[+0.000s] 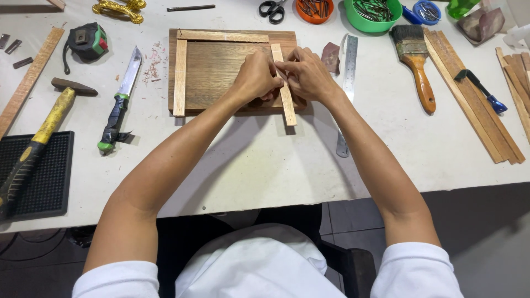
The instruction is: The person assembles a small wooden frame on a workbench. They position thin wood strips around a wooden board, take nails from a container, and hammer the nails to fasten the strips, working around the frame one side at a time.
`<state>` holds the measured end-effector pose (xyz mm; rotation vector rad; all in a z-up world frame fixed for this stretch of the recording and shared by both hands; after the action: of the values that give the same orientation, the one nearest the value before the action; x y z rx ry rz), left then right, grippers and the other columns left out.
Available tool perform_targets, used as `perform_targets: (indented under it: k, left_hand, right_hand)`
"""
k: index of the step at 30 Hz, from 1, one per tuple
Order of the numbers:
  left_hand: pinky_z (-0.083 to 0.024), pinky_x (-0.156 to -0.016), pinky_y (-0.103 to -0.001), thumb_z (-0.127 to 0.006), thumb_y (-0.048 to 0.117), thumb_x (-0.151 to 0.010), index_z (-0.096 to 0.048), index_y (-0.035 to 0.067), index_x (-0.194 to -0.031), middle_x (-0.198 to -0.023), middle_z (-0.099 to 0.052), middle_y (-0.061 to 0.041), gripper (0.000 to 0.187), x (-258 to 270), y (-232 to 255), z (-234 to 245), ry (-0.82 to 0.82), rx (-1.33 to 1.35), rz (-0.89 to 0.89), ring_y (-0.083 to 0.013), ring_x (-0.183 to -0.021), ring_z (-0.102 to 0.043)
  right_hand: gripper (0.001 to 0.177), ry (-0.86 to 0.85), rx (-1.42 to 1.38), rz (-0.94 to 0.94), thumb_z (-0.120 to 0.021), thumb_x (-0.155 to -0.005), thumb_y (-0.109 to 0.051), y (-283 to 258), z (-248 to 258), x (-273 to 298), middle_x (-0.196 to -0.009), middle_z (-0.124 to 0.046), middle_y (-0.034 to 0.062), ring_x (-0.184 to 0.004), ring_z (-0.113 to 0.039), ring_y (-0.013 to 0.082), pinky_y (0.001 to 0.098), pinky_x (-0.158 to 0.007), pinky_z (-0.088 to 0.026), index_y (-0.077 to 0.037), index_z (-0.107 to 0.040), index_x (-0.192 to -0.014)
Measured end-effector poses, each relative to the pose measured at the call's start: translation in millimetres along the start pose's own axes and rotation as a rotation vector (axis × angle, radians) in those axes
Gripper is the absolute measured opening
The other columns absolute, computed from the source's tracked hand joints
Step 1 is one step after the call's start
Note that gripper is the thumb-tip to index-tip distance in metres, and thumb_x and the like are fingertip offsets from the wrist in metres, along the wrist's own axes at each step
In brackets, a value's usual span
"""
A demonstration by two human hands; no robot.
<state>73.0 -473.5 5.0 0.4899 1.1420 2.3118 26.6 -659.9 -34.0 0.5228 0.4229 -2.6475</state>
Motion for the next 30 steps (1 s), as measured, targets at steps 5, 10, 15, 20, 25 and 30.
perform_targets:
  k: [5,10,15,20,25,30]
  left_hand:
    - [-0.058,-0.05,-0.031,-0.079,0.013,-0.085,-0.075,-0.004,-0.09,-0.07,-0.074,-0.018,0.018,-9.1,-15.5,-1.3,0.058,-0.149,-0.126,-0.0195,-0.054,-0.071]
    - [-0.06,-0.06,-0.039,-0.082,0.019,-0.083,-0.079,0.002,-0.088,-0.078,-0.074,-0.014,0.018,-14.9,-27.4,14.5,0.176,-0.326,-0.377,-0.0215,-0.064,-0.07]
    - [-0.056,-0.056,-0.039,-0.075,0.023,-0.094,-0.078,0.009,-0.098,-0.062,-0.07,-0.011,0.015,-24.3,-31.0,32.7,0.11,-0.438,-0.237,-0.0239,-0.057,-0.065]
    - [-0.056,-0.064,-0.034,-0.078,0.018,-0.088,-0.08,0.006,-0.096,-0.085,-0.072,-0.012,0.014,-52.3,-59.6,33.6,0.257,-0.467,-0.475,-0.0207,-0.071,-0.066]
    - [-0.048,-0.082,-0.04,-0.079,0.017,-0.086,-0.078,0.004,-0.102,-0.097,-0.068,-0.013,0.021,-70.2,-62.5,40.8,0.303,-0.591,-0.529,-0.0241,-0.089,-0.059]
    - [-0.045,-0.082,-0.04,-0.078,0.022,-0.084,-0.077,0.003,-0.104,-0.099,-0.064,-0.013,0.027,-93.5,-76.8,39.7,0.301,-0.565,-0.477,-0.0236,-0.091,-0.054]
  right_hand:
    - [0.031,-0.01,0.019,-0.04,-0.071,-0.094,-0.015,-4.6,9.2,-5.2,-0.097,-0.063,0.006,-0.089,-0.055,0.0236,0.0382,-0.081,-0.048,-0.015,-0.077,-0.124]
    - [0.028,0.071,0.049,-0.03,-0.072,-0.096,-0.018,-0.8,12.2,-14.6,-0.092,-0.065,0.0092,-0.085,-0.058,0.0239,0.0389,-0.078,-0.05,-0.009,-0.076,-0.123]
    - [0.041,-0.051,-0.02,-0.342,-0.073,-0.089,-0.032,-9.2,11.1,-32.9,-0.064,-0.068,0.0087,-0.056,-0.066,0.0222,0.0404,-0.056,-0.054,-0.009,-0.074,-0.123]
    - [0.047,0.026,-0.044,-0.324,-0.077,-0.084,-0.036,3.4,-7.2,-45.8,-0.066,-0.07,0.0095,-0.054,-0.067,0.0206,0.0378,-0.052,-0.055,-0.004,-0.075,-0.118]
    - [0.04,0.002,-0.083,-0.41,-0.075,-0.082,-0.031,10.2,-12.4,-57.8,-0.065,-0.071,0.0103,-0.052,-0.066,0.0215,0.0373,-0.051,-0.054,-0.004,-0.078,-0.111]
    - [0.035,-0.006,-0.092,-0.417,-0.075,-0.081,-0.028,18.4,-18.0,-66.5,-0.067,-0.072,0.0112,-0.05,-0.064,0.0207,0.036,-0.049,-0.053,-0.001,-0.079,-0.103]
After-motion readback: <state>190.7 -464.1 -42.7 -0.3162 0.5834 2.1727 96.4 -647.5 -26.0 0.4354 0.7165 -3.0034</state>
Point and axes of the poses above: each hand's wrist, its own x-axis away from the middle knuckle, its own z-axis out of the back of the hand, y = z × x, the point moved 1 cm from there along -x, towards the middle knuckle
